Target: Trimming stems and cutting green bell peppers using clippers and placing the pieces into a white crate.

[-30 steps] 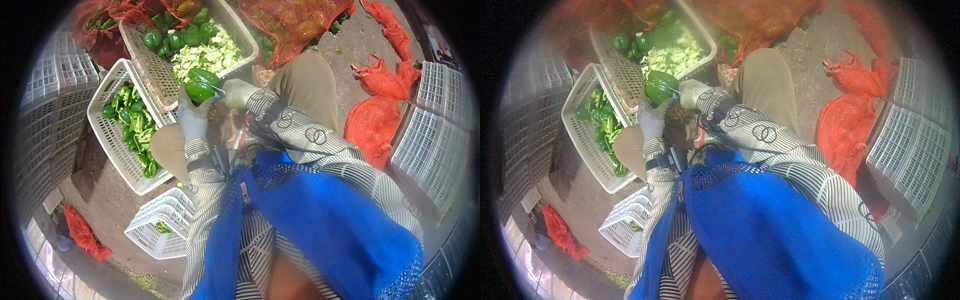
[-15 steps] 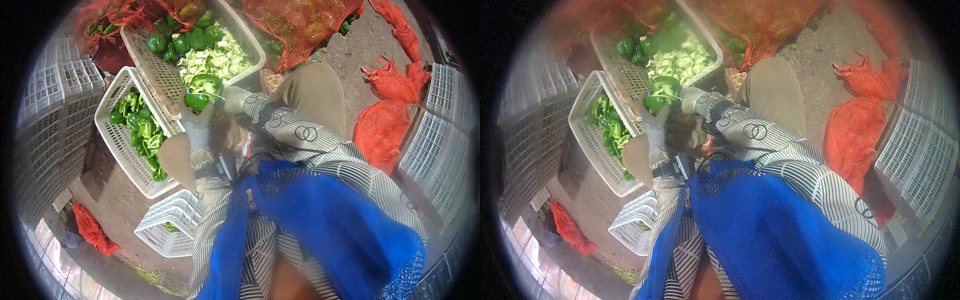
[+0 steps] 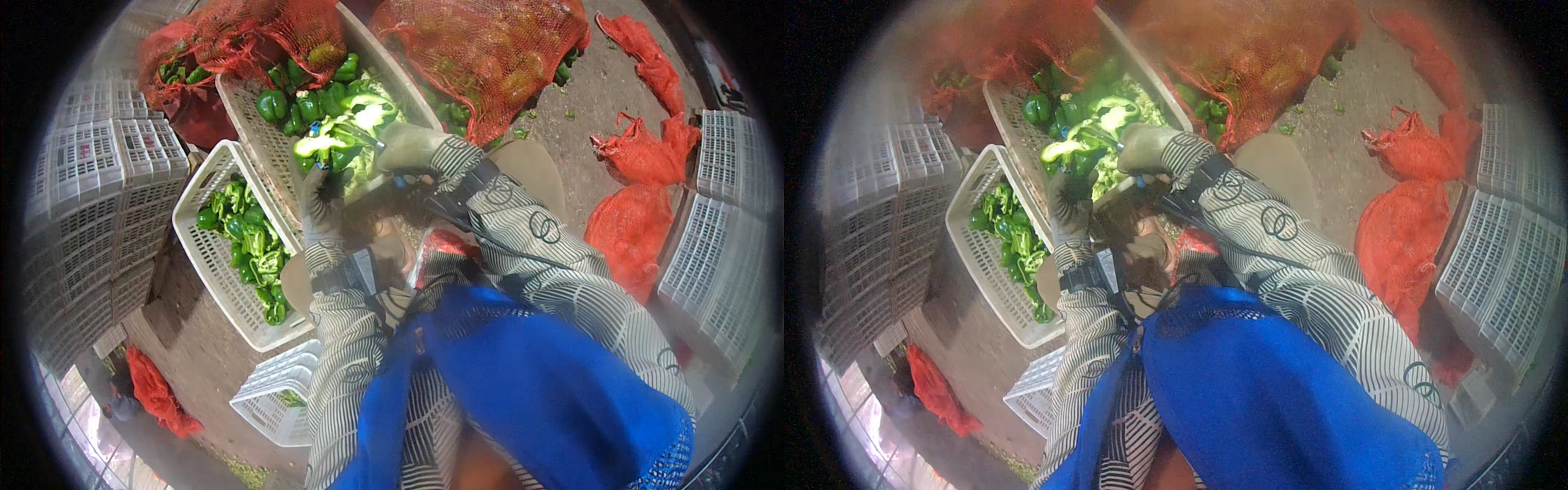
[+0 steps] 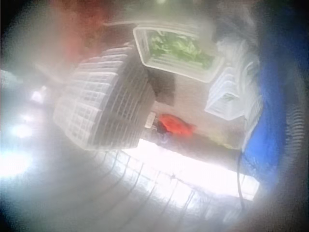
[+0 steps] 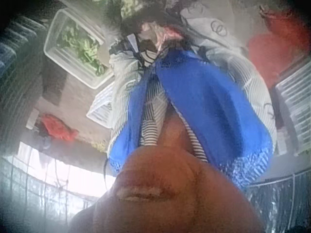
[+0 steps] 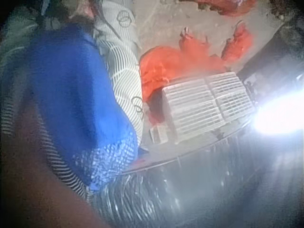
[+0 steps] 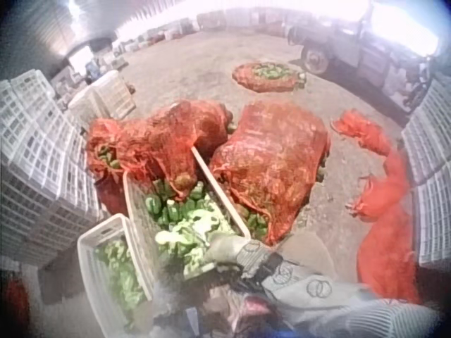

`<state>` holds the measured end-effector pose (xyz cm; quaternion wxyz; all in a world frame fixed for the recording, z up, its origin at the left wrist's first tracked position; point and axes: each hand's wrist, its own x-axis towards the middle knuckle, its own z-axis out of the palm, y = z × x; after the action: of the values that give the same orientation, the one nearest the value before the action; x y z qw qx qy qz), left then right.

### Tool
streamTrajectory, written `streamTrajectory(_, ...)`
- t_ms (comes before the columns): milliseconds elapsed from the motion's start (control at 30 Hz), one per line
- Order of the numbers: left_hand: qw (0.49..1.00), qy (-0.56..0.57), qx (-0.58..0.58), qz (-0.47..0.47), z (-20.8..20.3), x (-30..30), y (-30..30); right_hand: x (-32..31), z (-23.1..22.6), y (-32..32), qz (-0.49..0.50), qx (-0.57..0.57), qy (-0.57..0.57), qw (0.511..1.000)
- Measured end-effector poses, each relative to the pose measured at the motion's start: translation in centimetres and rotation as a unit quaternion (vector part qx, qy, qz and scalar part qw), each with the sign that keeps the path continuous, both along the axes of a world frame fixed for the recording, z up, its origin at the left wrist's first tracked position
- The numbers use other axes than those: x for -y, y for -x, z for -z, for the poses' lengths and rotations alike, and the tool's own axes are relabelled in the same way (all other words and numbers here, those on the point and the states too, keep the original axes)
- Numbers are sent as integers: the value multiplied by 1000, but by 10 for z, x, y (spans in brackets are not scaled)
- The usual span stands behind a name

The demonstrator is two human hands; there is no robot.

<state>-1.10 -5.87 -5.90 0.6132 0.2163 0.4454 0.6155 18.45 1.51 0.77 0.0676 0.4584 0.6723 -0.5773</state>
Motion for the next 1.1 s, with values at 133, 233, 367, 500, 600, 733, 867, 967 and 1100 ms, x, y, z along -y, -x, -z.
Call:
streamTrajectory(133,996,-42,2,73,-20,-33,-20,-14,21,-20,76,-55,-197,976)
streamTrajectory(233,992,-77,-88,42,-64,-35,-13,-8,-29,-13,110,-59,-48,991)
streamTrajectory(367,976,-142,-165,27,-67,-49,-11,-4,-49,-15,142,-42,-13,989)
streamTrajectory(500,967,-123,-224,-27,-65,-46,-17,7,-41,-16,143,-84,-10,986)
streamTrajectory(600,975,-112,-189,-28,-68,-48,-9,19,-24,-16,225,-209,-112,945)
streamTrajectory(733,991,-96,-83,-34,-73,-48,-11,16,5,-15,435,-156,-269,845)
streamTrajectory(867,986,-80,133,-63,-48,-37,4,13,-1,-4,416,-274,-13,867)
streamTrajectory(967,993,-64,18,-102,-44,-36,2,11,-3,-7,394,-340,52,852)
streamTrajectory(1100,975,-35,210,-64,-46,-32,12,8,-13,-5,375,-342,123,853)
